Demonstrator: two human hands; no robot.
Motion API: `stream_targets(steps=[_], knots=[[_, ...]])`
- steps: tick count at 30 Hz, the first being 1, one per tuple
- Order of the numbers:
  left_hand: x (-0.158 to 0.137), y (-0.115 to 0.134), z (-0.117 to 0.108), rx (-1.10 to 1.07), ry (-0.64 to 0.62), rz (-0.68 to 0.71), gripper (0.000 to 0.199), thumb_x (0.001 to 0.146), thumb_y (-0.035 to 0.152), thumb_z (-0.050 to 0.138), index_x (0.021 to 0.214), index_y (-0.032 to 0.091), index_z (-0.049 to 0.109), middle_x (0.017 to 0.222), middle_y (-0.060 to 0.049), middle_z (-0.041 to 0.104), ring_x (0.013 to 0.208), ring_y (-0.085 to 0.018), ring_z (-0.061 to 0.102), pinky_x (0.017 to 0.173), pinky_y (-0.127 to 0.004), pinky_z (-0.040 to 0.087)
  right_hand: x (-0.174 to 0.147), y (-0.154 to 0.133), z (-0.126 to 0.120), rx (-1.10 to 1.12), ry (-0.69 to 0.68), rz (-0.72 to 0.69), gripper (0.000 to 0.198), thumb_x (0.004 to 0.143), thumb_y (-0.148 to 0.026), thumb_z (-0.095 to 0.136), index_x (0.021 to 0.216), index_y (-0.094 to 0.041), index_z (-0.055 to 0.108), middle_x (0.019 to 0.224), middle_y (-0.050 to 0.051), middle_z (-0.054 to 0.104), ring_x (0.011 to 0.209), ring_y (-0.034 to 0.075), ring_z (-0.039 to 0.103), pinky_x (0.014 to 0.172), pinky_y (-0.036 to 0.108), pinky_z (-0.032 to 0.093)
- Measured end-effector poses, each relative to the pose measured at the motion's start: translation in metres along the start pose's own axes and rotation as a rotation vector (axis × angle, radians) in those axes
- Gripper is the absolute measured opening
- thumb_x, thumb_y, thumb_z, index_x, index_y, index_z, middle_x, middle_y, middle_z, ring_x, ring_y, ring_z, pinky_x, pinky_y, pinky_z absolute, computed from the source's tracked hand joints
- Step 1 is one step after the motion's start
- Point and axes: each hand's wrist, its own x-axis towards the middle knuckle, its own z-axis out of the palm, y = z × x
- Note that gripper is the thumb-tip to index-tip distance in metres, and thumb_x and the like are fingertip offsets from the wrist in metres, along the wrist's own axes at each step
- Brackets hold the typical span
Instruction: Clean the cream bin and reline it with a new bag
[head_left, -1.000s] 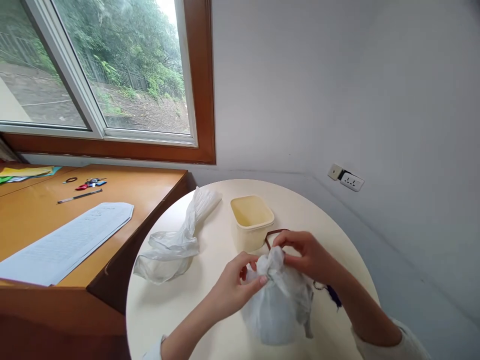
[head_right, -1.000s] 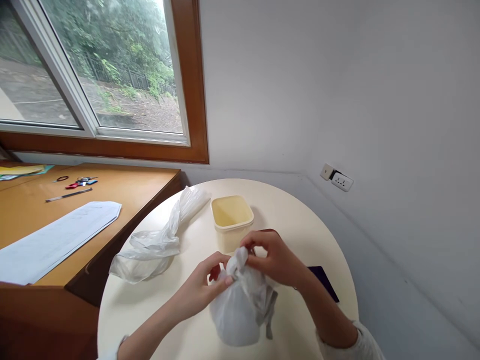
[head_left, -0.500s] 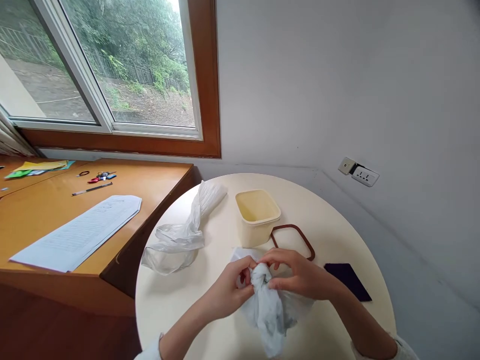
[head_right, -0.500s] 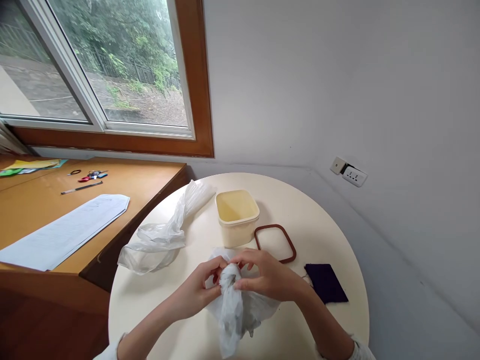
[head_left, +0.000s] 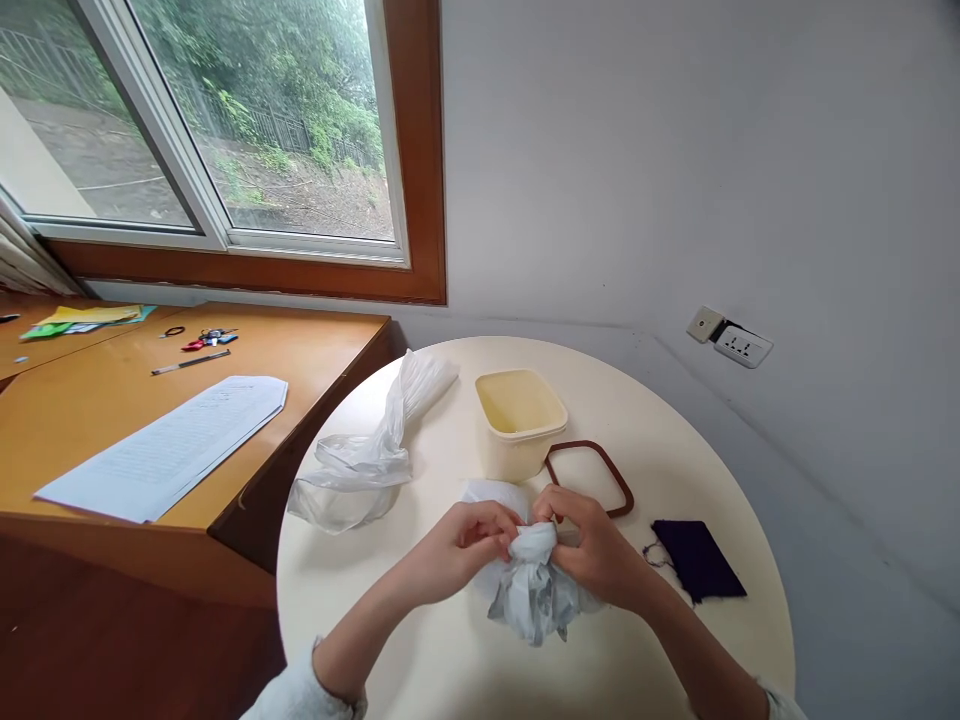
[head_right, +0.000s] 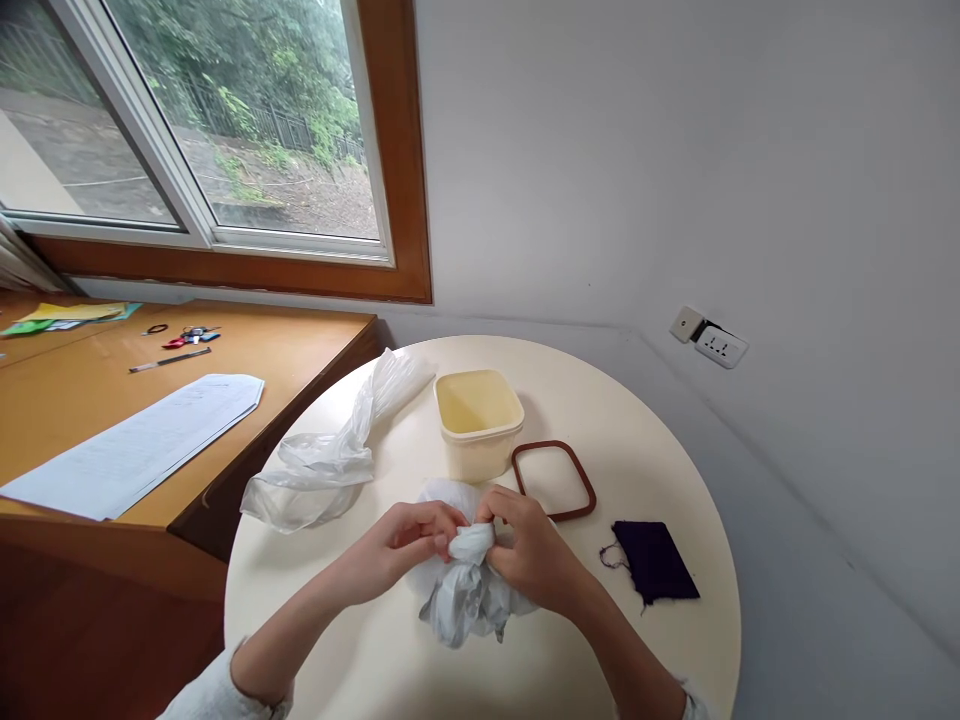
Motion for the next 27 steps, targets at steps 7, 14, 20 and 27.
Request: stream_targets(steps=[7, 14, 20, 27], knots=[[0.008, -0.008, 0.001, -0.066, -0.013, -0.103, 0.020, 0.072, 0.027, 0.065, 0.079, 0.016, 0.050, 0.061, 0.004, 0.048, 0.057, -0.008, 0.043, 0.053, -0.021, 0.032, 0.001, 0.012, 0.018, -0.257, 0.240, -0.153, 0.030, 0.077, -0.012, 0.048, 0.056, -0.022, 0.028, 0.060, -0.002, 0.039, 0.057, 0.013, 0.036, 0.054, 0.026, 0.031], [0.008, -0.006, 0.010, -0.010, 0.066, -0.097, 0.014, 0.063, 0.007, 0.054, 0.072, 0.015, 0.048, 0.065, 0.005, 0.043, 0.057, -0.006, 0.036, 0.050, -0.020, 0.027, 0.000, 0.012, 0.016, -0.305, 0.222, -0.197, 0.024, 0.070, -0.004, 0.046, 0.060, -0.022, 0.033, 0.063, -0.001, 0.045, 0.062, 0.015, 0.040, 0.057, 0.028, 0.034], [0.009, -0.011, 0.006, -0.034, 0.295, -0.070, 0.008, 0.062, 0.011, 0.053, 0.070, 0.015, 0.050, 0.059, 0.005, 0.041, 0.055, -0.007, 0.036, 0.050, -0.020, 0.028, -0.007, 0.001, 0.001, -0.251, -0.032, -0.206, 0.022, 0.068, -0.001, 0.047, 0.074, -0.022, 0.045, 0.087, 0.003, 0.054, 0.084, 0.018, 0.050, 0.076, 0.032, 0.040], [0.004, -0.004, -0.002, 0.015, 0.137, -0.117, 0.009, 0.070, 0.019, 0.052, 0.077, 0.015, 0.054, 0.063, 0.002, 0.049, 0.059, -0.010, 0.047, 0.056, -0.023, 0.038, -0.010, 0.002, 0.006, -0.134, -0.106, -0.107, 0.026, 0.064, 0.002, 0.045, 0.074, -0.022, 0.041, 0.090, 0.002, 0.056, 0.083, 0.016, 0.052, 0.072, 0.027, 0.041]])
